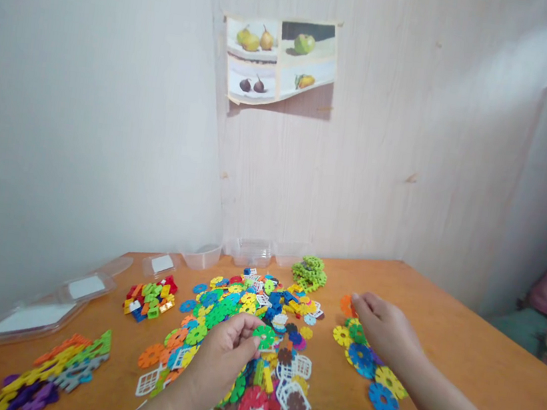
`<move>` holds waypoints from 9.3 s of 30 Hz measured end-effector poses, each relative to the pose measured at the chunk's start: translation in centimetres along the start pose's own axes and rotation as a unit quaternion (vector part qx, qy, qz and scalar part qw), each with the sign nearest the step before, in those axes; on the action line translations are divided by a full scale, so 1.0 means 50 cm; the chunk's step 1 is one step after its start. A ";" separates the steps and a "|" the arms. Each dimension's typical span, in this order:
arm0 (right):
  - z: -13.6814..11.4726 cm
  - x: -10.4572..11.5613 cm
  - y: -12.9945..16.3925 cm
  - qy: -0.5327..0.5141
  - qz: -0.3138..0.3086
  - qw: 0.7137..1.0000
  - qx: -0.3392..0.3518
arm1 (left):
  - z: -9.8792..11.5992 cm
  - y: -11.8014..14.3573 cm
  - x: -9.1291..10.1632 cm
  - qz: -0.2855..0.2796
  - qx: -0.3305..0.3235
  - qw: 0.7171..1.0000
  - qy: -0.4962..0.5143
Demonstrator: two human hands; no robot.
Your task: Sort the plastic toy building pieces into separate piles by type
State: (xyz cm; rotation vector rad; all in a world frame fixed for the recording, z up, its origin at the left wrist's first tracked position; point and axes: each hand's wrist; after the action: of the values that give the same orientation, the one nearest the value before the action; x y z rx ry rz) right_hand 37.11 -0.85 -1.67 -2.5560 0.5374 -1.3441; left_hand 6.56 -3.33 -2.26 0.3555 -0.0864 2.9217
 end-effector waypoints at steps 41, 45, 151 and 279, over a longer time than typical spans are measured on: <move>0.037 -0.003 -0.012 0.016 -0.001 1.000 0.018 | 0.022 -0.008 0.061 0.143 -0.051 0.988 0.026; 0.106 -0.008 -0.048 0.059 -0.029 0.997 -0.037 | -0.001 -0.038 0.123 0.248 -0.039 0.968 0.005; -0.160 -0.068 0.168 -0.230 -0.196 0.932 0.201 | 0.008 0.033 -0.022 -0.147 -0.026 0.987 0.055; -0.035 -0.038 0.053 0.141 -0.057 0.976 0.159 | -0.063 -0.046 0.165 0.106 -0.002 0.880 -0.463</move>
State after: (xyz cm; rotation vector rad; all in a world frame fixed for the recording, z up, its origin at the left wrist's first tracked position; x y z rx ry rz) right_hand 34.08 -2.50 -3.02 -2.1824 0.1968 -1.6918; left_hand -1.58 0.73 -3.24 1.7934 -0.2766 2.6405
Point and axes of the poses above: each hand's wrist, its own y-axis away from the middle knuckle, its own x-axis out of the back of the hand, z = x × y, and after that the axes turned 4 degrees about x, right-handed
